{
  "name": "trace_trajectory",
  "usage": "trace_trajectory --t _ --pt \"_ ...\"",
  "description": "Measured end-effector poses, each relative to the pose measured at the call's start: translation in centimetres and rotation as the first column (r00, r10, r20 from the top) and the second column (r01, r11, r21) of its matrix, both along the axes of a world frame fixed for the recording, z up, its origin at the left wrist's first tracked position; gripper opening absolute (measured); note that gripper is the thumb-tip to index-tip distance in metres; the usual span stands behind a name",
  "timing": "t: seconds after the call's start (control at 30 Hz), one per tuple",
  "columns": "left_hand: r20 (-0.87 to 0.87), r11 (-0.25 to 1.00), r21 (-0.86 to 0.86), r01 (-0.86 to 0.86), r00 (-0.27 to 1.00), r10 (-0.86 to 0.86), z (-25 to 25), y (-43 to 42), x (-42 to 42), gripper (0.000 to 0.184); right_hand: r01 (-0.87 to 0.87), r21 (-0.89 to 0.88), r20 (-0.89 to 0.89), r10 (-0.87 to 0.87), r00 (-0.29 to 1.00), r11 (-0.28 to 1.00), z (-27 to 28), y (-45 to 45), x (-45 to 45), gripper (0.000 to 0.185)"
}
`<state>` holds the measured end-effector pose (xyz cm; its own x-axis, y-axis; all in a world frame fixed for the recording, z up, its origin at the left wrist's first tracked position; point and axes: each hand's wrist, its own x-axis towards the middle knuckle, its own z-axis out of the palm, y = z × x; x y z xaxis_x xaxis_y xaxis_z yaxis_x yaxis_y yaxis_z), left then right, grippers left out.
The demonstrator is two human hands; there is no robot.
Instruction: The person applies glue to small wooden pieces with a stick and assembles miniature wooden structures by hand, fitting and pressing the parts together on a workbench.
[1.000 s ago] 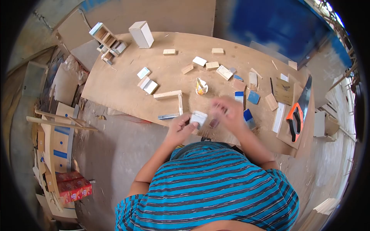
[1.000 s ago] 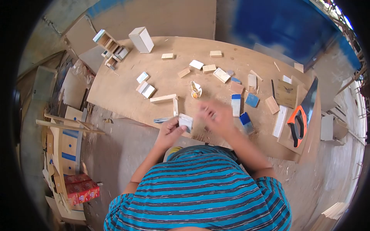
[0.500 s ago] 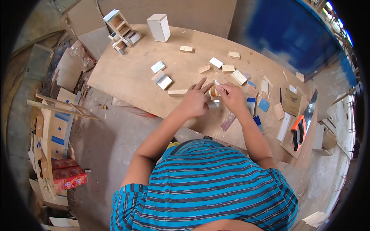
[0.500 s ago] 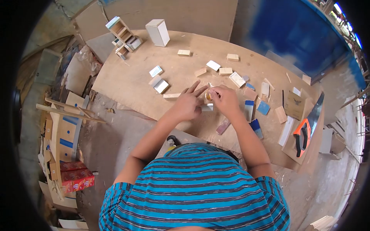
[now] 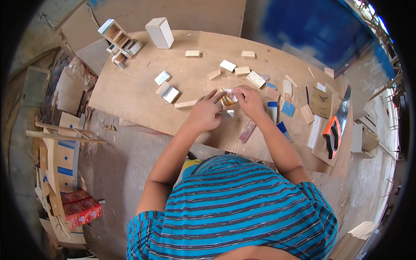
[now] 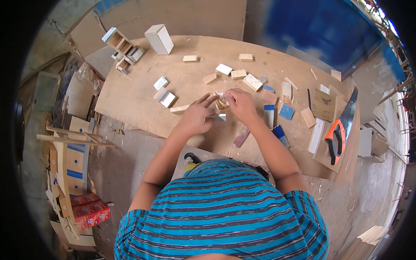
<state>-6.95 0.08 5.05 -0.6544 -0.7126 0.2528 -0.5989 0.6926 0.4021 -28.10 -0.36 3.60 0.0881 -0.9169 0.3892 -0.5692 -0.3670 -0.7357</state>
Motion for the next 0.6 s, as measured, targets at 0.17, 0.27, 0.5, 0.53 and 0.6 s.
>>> trace_trajectory --t 0.17,0.27,0.5,0.53,0.6 --pt "0.014 1.0 -0.023 -0.002 1.0 0.002 -0.1 0.3 -0.2 0.019 0.085 0.118 0.195 -0.107 0.975 0.989 -1.1 -0.6 -0.5 0.021" --pt "0.011 0.999 -0.038 -0.011 1.0 0.011 -0.2 0.5 -0.3 0.018 0.154 0.226 0.213 -0.203 0.956 0.962 -0.3 -0.7 -1.5 0.021" --pt "-0.013 0.999 -0.046 -0.023 1.0 0.023 0.3 1.1 -0.2 0.013 -0.061 -0.149 -0.006 0.061 0.998 0.987 2.4 1.1 -1.8 0.011" --pt "-0.002 0.999 -0.012 -0.032 0.999 0.032 0.4 1.3 -0.1 0.017 -0.107 -0.164 -0.129 0.086 0.988 0.981 2.8 1.7 -1.4 0.01" --pt "0.021 0.997 0.055 -0.052 0.999 0.051 0.9 1.6 0.0 0.024 -0.15 -0.152 -0.256 0.108 0.961 0.977 2.8 2.3 -0.8 0.009"
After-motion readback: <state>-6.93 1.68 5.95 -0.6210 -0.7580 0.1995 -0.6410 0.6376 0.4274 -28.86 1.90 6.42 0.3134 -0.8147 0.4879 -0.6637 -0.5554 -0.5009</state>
